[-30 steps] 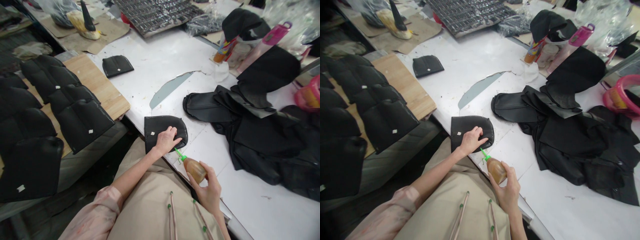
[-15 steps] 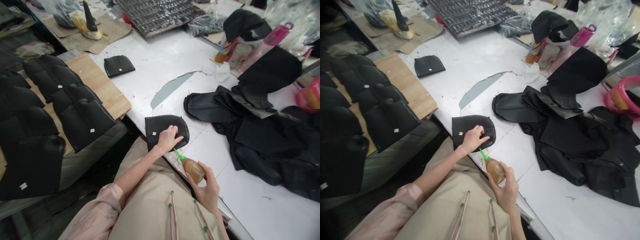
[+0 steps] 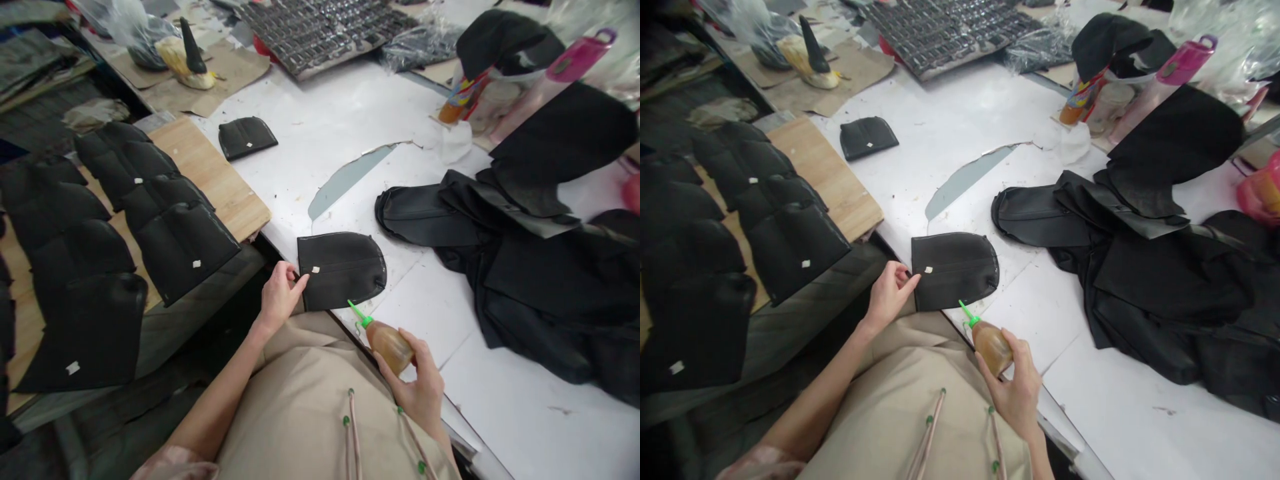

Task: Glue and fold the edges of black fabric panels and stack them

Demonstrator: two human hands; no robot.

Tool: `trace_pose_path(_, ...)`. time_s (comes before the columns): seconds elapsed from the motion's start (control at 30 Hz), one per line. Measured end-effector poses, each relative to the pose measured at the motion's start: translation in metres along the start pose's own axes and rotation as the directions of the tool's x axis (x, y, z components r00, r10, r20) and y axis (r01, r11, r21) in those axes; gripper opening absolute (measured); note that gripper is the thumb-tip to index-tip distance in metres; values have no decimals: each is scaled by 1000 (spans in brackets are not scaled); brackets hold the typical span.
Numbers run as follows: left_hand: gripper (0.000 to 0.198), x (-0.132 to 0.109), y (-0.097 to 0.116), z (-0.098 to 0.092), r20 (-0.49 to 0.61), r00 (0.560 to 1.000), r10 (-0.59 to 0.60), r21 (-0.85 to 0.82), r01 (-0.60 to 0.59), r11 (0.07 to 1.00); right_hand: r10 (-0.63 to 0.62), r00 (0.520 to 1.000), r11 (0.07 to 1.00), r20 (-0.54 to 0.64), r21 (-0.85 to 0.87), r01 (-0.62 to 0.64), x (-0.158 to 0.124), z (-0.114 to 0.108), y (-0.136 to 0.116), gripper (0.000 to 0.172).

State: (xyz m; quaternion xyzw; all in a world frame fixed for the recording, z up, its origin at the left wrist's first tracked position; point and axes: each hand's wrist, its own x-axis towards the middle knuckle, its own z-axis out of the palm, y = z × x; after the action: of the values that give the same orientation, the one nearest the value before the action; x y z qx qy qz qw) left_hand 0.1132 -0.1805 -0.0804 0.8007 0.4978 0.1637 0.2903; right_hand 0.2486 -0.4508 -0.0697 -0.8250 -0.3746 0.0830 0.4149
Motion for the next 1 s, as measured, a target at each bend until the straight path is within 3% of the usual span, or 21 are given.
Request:
trace_pose_path(0.07, 26, -6, -12, 3, 45, 995, -88, -104, 92, 990, -17, 1000, 1000, 10, 10, 17, -1, 3, -1, 52)
trace_pose_path(0.23, 35, -18, -14, 17, 335, 925, -180, -345, 298, 890, -20, 1000, 1000, 4, 12, 20, -2, 4, -1, 51)
trace_pose_path(0.4, 37, -21, -8, 21, 447, 869, -213, -444, 423, 790, -18, 1000, 1000, 16, 16, 18, -2, 8, -4, 51)
trace_pose_path(1.0, 37, -24, -12, 25, 456, 872, -177, -530, 426, 734, -18, 996, 999, 85, 36, 15, -4, 19, -20, 49)
